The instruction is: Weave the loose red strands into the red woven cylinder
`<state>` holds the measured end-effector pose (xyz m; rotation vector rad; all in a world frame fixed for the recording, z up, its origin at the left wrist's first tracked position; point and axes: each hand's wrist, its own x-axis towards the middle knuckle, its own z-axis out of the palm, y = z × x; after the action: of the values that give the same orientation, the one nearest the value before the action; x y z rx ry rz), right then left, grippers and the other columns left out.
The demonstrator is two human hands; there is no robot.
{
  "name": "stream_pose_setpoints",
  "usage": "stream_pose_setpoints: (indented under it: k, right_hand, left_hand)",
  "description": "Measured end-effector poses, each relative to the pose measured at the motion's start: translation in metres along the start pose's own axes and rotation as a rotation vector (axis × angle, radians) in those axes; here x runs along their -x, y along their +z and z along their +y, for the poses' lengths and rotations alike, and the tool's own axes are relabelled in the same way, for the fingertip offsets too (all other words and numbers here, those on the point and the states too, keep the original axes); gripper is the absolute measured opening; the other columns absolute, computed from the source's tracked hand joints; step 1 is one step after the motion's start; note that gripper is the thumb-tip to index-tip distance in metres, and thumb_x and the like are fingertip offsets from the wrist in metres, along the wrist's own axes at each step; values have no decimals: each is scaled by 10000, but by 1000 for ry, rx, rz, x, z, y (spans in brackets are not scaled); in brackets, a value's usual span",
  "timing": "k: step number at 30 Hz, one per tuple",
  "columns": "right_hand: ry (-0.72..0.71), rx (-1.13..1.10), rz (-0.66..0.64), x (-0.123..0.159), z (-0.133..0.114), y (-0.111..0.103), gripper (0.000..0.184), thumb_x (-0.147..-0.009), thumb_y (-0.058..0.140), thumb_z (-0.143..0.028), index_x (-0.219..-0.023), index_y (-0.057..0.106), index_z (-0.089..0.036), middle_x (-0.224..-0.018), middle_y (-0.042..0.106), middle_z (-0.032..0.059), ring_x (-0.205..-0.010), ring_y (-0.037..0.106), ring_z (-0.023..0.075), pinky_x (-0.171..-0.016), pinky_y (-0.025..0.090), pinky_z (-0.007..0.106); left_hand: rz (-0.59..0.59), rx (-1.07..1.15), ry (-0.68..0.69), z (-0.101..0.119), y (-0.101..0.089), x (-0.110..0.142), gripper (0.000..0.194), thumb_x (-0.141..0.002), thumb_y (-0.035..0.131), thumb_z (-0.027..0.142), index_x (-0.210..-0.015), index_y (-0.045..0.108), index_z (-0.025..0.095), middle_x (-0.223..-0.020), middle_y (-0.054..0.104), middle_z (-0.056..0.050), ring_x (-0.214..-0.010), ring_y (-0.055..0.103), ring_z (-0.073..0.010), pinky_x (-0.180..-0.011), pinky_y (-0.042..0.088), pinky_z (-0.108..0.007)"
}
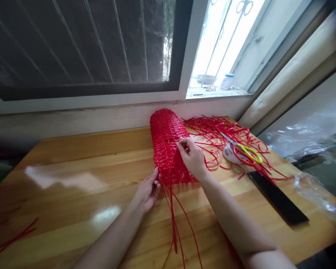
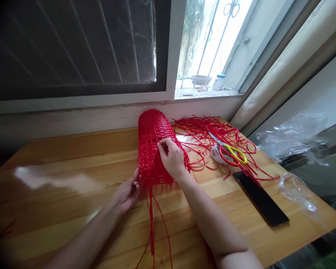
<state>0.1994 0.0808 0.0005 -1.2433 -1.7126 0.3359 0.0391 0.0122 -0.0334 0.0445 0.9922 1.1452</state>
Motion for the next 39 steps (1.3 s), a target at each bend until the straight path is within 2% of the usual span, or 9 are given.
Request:
stream_pose_setpoints:
  k: [5,10,13,26,30,35,39]
  right_hand:
    - [30,-55,4,-3,6,-5,96,-836,495,-292,-840,548,-212,-761,613,7,-653,562,147,-627,432,260]
    - [47,-63,1,-5,6,-6,106,-841,494,-300,-837,550,-211,-777,620,10,-657,560,146,-633,431,263]
    - [56,-63,-2,-5,5,-6,114,-843,492,-307,-834,550,-210,-777,618,13,-664,560,151,-630,433,267]
    - [51,-61,-11,-4,5,-5,110,-846,488,-297,-844,551,-206,-785,622,14,-659,560,146,-627,432,261]
    - [42,-60,-5,-4,5,-4,96,-836,495,-282,-844,551,-205,-781,621,11,-654,561,144,-632,434,259]
    - [26,-85,-3,-4,4,-3,91,-835,495,-276,-833,552,-205,-758,609,5,-661,564,142,-639,439,254]
    - [17,-102,-11,-4,3,-4,93,-833,495,-275,-839,559,-208,-759,613,3,-657,564,141,-640,444,255]
  left_hand:
    - [-7,-51,102,-4,4,-3,230,-649,765,233,-642,577,101,-545,574,43,-326,377,22,-313,390,-77]
    - [1,-90,178,-6,-1,-4,376,-519,827,330,-731,593,126,-603,589,64,-354,371,22,-323,367,-81]
    - [-5,-107,190,-7,-3,-7,408,-508,826,354,-760,594,133,-621,590,67,-361,359,23,-324,338,-83]
    - [-74,-215,216,-8,4,-1,441,-526,797,413,-660,474,143,-501,503,76,-348,249,15,-325,163,-114]
    - [-55,-294,293,-8,3,-5,456,-545,772,449,-653,432,166,-487,517,70,-341,261,0,-343,189,-129]
    - [18,-429,510,-5,-5,-14,419,-609,731,451,-791,465,182,-534,567,57,-369,370,-46,-394,291,-163]
    - [75,-543,705,1,-11,-16,351,-623,742,380,-801,511,186,-659,579,31,-583,539,-105,-561,403,-201]
